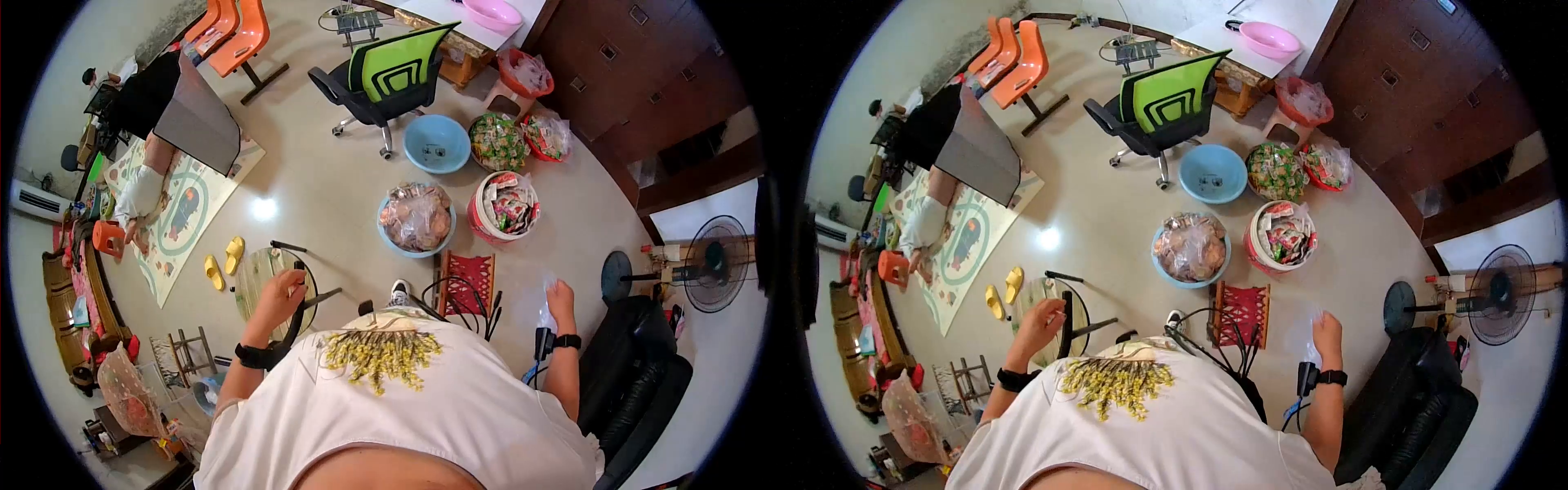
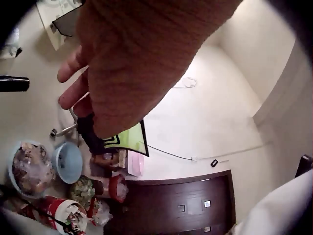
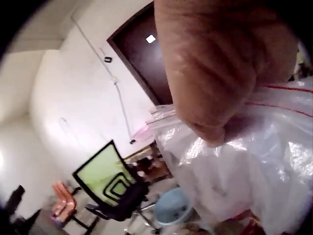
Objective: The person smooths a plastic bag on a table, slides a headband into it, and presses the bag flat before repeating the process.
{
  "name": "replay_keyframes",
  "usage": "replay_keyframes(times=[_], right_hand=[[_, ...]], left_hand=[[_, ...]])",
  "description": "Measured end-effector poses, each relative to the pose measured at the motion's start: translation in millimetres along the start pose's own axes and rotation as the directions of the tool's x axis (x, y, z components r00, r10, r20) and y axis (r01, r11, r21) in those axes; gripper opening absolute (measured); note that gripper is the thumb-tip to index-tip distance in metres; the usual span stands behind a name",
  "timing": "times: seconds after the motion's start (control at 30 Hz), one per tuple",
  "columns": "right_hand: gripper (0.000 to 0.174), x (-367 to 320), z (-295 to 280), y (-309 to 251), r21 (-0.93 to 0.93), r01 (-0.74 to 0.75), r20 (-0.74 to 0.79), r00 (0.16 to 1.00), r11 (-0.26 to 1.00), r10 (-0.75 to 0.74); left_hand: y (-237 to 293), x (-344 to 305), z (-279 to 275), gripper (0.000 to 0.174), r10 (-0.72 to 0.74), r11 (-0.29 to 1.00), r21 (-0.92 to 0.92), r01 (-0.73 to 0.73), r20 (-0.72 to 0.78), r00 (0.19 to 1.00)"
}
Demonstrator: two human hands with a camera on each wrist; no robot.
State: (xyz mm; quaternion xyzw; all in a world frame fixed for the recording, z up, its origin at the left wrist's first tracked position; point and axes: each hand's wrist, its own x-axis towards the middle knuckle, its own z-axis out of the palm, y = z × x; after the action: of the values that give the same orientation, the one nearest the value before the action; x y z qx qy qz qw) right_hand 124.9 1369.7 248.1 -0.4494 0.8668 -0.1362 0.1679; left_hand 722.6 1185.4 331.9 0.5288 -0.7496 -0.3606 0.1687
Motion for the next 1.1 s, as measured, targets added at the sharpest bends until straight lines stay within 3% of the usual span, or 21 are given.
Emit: replay_keyframes(times=[0.03, 0.17, 0.23, 0.3, 0.33, 0.37, 0.4, 0.47, 0.5, 0.53, 0.57, 0.6, 0.67, 0.7, 0.8, 0.83, 0.93, 0.97, 1.03, 1.1], right_hand=[[0.016, 19.7, -13.7, -31.5, 0.017, 0.025, -0.004, 1.000, 1.000, -0.025], [0.014, 91.3, -41.6, -147.0, 0.148, 0.369, -0.105, 0.929, 0.918, -0.356], [0.012, 114.9, -53.6, -219.9, 0.271, 0.423, -0.039, 0.902, 0.865, -0.429], [0.009, 145.8, -48.2, -277.6, 0.168, 0.556, 0.044, 0.820, 0.814, -0.570], [0.009, 156.5, -37.0, -307.9, 0.273, 0.604, -0.020, 0.782, 0.749, -0.623], [0.011, 171.9, -36.3, -337.3, 0.305, 0.708, -0.029, 0.675, 0.637, -0.737], [0.011, 184.7, -19.5, -359.0, 0.298, 0.735, -0.062, 0.651, 0.609, -0.756], [0.013, 219.9, 17.9, -414.1, 0.226, 0.778, -0.098, 0.617, 0.587, -0.781], [0.014, 231.9, 22.5, -450.4, 0.163, 0.758, -0.023, 0.643, 0.631, -0.766], [0.015, 243.3, 22.5, -484.0, 0.252, 0.755, -0.072, 0.638, 0.605, -0.766], [0.015, 260.0, 24.6, -515.2, 0.231, 0.740, -0.014, 0.651, 0.631, -0.759], [0.016, 274.7, 25.5, -541.9, 0.213, 0.730, 0.055, 0.655, 0.650, -0.754], [0.014, 298.9, 25.9, -583.9, 0.275, 0.750, -0.022, 0.630, 0.601, -0.776], [0.014, 311.3, 27.2, -596.2, 0.308, 0.759, -0.058, 0.617, 0.574, -0.785], [0.014, 344.6, 29.0, -619.8, 0.393, 0.660, -0.158, 0.734, 0.640, -0.660], [0.014, 356.0, 26.3, -622.5, 0.374, 0.644, -0.211, 0.760, 0.667, -0.615], [0.015, 387.7, 26.6, -629.4, 0.290, 0.565, -0.158, 0.824, 0.772, -0.543], [0.016, 397.7, 34.7, -632.0, 0.304, 0.569, -0.204, 0.823, 0.764, -0.531], [0.016, 416.6, 51.6, -645.5, 0.222, 0.566, -0.142, 0.824, 0.794, -0.548], [0.015, 434.2, 59.8, -666.6, 0.181, 0.574, -0.070, 0.818, 0.799, -0.572]], left_hand=[[7.1, 15.2, -5.7, 0.024, 0.013, 1.000, -0.009, -0.013, 0.002, 1.000], [16.3, 84.9, -26.6, 0.021, 0.084, 0.994, -0.070, -0.084, -0.013, 0.996], [33.9, 119.6, -40.9, 0.017, 0.113, 0.979, -0.167, -0.119, -0.045, 0.993], [38.3, 156.7, -55.9, 0.018, 0.228, 0.960, -0.142, -0.241, -0.101, 0.968], [40.2, 183.2, -59.0, 0.018, 0.317, 0.932, -0.145, -0.331, -0.109, 0.942], [34.1, 211.2, -60.5, 0.023, 0.353, 0.925, -0.108, -0.365, -0.121, 0.928], [22.6, 238.3, -60.7, 0.028, 0.408, 0.905, -0.081, -0.418, -0.112, 0.906], [8.2, 299.2, -67.4, 0.051, 0.467, 0.863, -0.142, -0.484, -0.138, 0.873], [11.3, 329.9, -75.1, 0.062, 0.492, 0.856, -0.124, -0.501, -0.098, 0.865], [18.4, 359.3, -85.9, 0.074, 0.505, 0.856, -0.092, -0.509, -0.070, 0.861], [25.5, 390.9, -97.8, 0.091, 0.506, 0.860, -0.091, -0.502, 0.017, 0.863], [26.4, 421.1, -108.6, 0.094, 0.524, 0.847, -0.146, -0.511, 0.068, 0.849], [28.8, 466.6, -125.0, 0.100, 0.533, 0.836, -0.252, -0.488, 0.158, 0.831], [32.3, 483.8, -130.3, 0.105, 0.453, 0.822, -0.490, -0.289, 0.256, 0.854], [15.3, 536.4, -153.5, 0.114, 0.493, 0.799, -0.549, -0.245, 0.365, 0.790], [5.6, 552.6, -152.8, 0.126, 0.484, 0.794, -0.551, -0.258, 0.316, 0.816], [2.0, 585.8, -160.3, 0.125, 0.514, 0.786, -0.546, -0.292, 0.313, 0.799], [6.2, 591.9, -163.0, 0.122, 0.531, 0.804, -0.463, -0.374, 0.274, 0.802], [20.9, 608.3, -169.6, 0.117, 0.580, 0.808, -0.262, -0.528, 0.199, 0.790], [27.0, 638.1, -178.3, 0.109, 0.646, 0.727, 0.049, -0.685, 0.288, 0.707]])
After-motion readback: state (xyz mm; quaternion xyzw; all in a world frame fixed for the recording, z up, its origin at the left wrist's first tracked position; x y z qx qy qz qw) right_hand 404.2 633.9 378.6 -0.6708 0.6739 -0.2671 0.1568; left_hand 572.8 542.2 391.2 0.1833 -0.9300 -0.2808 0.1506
